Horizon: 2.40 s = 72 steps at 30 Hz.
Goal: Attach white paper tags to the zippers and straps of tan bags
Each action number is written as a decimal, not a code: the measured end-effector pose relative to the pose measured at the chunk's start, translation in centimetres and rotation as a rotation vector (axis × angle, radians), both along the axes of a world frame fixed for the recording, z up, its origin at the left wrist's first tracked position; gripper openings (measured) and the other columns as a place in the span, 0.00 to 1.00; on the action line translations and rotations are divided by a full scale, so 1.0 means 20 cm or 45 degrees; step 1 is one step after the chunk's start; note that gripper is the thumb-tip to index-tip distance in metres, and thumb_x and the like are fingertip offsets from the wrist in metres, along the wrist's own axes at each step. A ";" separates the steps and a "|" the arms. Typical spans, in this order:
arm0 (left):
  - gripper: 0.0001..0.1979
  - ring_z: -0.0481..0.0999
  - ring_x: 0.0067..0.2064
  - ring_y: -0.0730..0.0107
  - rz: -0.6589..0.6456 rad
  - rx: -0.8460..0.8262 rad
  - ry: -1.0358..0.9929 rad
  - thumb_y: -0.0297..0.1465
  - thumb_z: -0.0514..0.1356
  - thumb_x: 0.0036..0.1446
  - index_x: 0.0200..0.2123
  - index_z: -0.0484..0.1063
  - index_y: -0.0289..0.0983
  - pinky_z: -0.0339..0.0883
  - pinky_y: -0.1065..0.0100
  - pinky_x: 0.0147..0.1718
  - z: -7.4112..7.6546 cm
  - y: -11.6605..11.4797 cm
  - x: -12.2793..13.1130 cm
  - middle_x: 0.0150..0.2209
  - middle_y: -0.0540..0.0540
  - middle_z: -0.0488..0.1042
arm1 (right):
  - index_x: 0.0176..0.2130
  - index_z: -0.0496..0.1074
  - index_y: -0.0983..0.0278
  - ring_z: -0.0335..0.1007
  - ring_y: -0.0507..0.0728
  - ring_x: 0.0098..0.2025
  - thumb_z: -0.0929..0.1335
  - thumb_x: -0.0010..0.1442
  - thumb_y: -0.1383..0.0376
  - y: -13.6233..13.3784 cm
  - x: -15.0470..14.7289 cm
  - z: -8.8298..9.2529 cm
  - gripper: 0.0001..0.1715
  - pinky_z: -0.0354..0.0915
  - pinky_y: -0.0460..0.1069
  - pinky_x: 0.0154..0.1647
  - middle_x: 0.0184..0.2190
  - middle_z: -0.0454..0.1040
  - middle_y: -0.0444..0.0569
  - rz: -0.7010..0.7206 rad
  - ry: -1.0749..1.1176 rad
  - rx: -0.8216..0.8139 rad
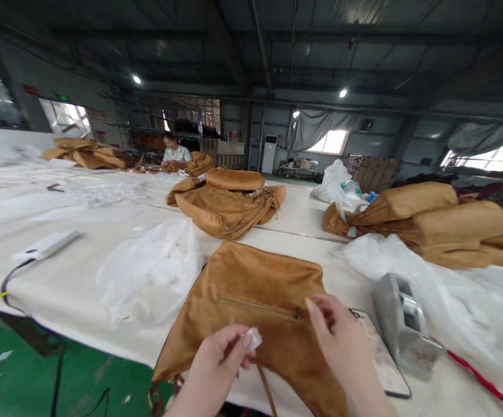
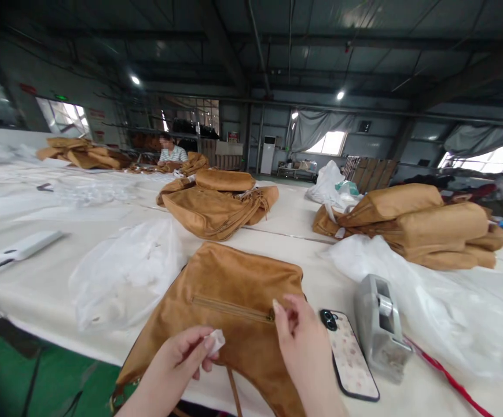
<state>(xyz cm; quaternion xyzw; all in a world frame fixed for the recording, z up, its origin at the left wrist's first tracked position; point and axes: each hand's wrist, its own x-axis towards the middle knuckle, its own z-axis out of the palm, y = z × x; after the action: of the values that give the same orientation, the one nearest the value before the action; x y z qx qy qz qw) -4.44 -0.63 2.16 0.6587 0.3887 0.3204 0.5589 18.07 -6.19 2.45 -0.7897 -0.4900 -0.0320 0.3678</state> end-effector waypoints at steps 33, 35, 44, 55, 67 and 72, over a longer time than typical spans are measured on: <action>0.16 0.71 0.23 0.77 -0.064 -0.188 -0.071 0.39 0.55 0.56 0.40 0.71 0.34 0.61 0.76 0.21 -0.16 0.09 0.22 0.30 0.48 0.75 | 0.39 0.77 0.62 0.76 0.58 0.39 0.64 0.56 0.69 0.12 -0.04 -0.04 0.14 0.64 0.49 0.41 0.36 0.80 0.50 0.314 0.052 -0.619; 0.14 0.70 0.22 0.79 -0.055 -0.233 -0.063 0.37 0.55 0.56 0.40 0.70 0.34 0.59 0.77 0.20 -0.16 0.09 0.23 0.29 0.49 0.75 | 0.37 0.76 0.64 0.76 0.60 0.38 0.64 0.54 0.70 0.13 -0.06 -0.03 0.12 0.64 0.50 0.39 0.35 0.80 0.52 0.290 0.039 -0.624; 0.13 0.74 0.27 0.73 0.070 -0.169 -0.164 0.34 0.60 0.51 0.40 0.69 0.36 0.66 0.74 0.26 -0.16 0.06 0.21 0.29 0.50 0.75 | 0.40 0.69 0.62 0.71 0.55 0.28 0.60 0.62 0.60 0.01 -0.19 -0.11 0.12 0.64 0.47 0.32 0.28 0.74 0.46 0.410 0.478 -0.080; 0.18 0.73 0.33 0.69 0.019 -0.192 -0.257 0.40 0.62 0.50 0.42 0.71 0.35 0.67 0.72 0.30 -0.14 0.05 0.19 0.34 0.45 0.76 | 0.32 0.73 0.62 0.70 0.55 0.31 0.64 0.61 0.57 -0.01 -0.26 -0.15 0.14 0.64 0.46 0.34 0.28 0.75 0.46 0.625 0.820 0.045; 0.11 0.69 0.26 0.73 -0.197 0.233 0.070 0.36 0.56 0.59 0.27 0.70 0.37 0.62 0.73 0.28 0.00 0.16 0.31 0.24 0.51 0.71 | 0.43 0.71 0.64 0.75 0.61 0.40 0.60 0.61 0.64 0.01 -0.08 -0.17 0.14 0.64 0.52 0.42 0.39 0.78 0.55 0.115 0.207 -0.227; 0.12 0.68 0.25 0.74 -0.225 0.084 -0.062 0.38 0.56 0.59 0.28 0.68 0.36 0.63 0.73 0.28 -0.15 0.17 0.32 0.23 0.52 0.70 | 0.36 0.75 0.64 0.76 0.62 0.39 0.65 0.57 0.63 0.14 -0.01 -0.10 0.11 0.63 0.51 0.37 0.36 0.80 0.55 0.126 0.119 -0.594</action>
<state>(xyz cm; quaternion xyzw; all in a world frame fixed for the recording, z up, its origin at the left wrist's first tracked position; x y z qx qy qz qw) 1.88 2.79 -0.86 0.7005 0.3046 0.2986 0.5722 17.94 -3.41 0.39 -0.8290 -0.5047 0.1366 0.1986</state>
